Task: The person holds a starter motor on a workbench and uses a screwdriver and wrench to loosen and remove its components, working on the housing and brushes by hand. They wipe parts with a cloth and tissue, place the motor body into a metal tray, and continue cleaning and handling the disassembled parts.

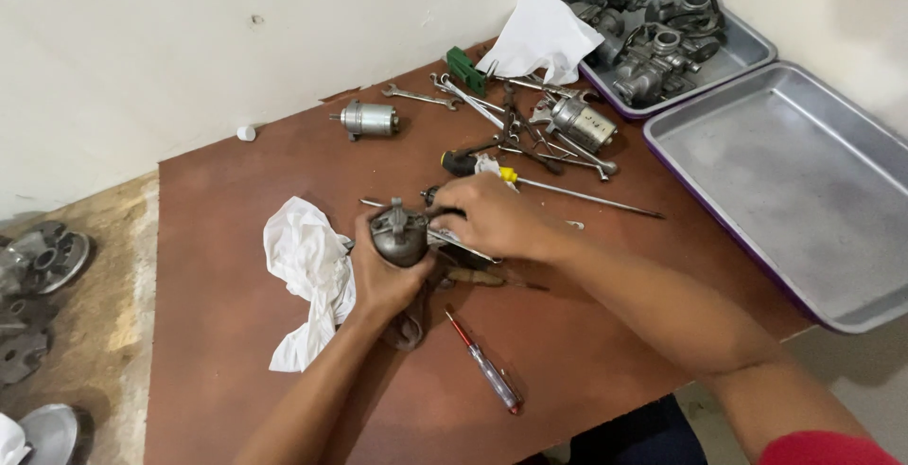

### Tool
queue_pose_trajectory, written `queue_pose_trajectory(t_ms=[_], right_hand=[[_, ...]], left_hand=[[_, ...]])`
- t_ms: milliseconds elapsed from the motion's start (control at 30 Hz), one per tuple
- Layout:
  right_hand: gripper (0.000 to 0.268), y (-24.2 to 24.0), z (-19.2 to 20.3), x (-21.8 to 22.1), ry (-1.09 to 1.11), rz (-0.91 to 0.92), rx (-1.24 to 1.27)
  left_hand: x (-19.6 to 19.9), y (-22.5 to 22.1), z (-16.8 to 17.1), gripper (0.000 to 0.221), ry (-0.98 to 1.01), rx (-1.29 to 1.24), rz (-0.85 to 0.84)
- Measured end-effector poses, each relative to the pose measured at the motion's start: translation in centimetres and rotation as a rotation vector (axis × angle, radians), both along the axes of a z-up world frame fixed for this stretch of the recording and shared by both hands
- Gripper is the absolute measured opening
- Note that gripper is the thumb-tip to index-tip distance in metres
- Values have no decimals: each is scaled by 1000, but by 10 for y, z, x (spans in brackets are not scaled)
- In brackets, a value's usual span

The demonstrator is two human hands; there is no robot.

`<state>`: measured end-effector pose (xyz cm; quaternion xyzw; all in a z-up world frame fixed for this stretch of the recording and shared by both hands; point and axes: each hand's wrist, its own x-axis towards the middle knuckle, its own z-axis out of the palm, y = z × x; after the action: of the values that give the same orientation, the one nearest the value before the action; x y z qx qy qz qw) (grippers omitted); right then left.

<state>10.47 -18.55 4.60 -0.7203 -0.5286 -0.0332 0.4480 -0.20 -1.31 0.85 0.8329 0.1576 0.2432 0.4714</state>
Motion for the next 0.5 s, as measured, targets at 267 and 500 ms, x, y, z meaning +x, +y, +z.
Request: queue_pose_trajectory(t_ms=[267,500], right_hand=[[9,-13,28,0,-52,-35,-148],[14,-27,26,22,-80,-262,-329]], left_hand=[[7,4,-7,89,-7,-8,-21],[15,28,-18,90,-113,-90,-79]])
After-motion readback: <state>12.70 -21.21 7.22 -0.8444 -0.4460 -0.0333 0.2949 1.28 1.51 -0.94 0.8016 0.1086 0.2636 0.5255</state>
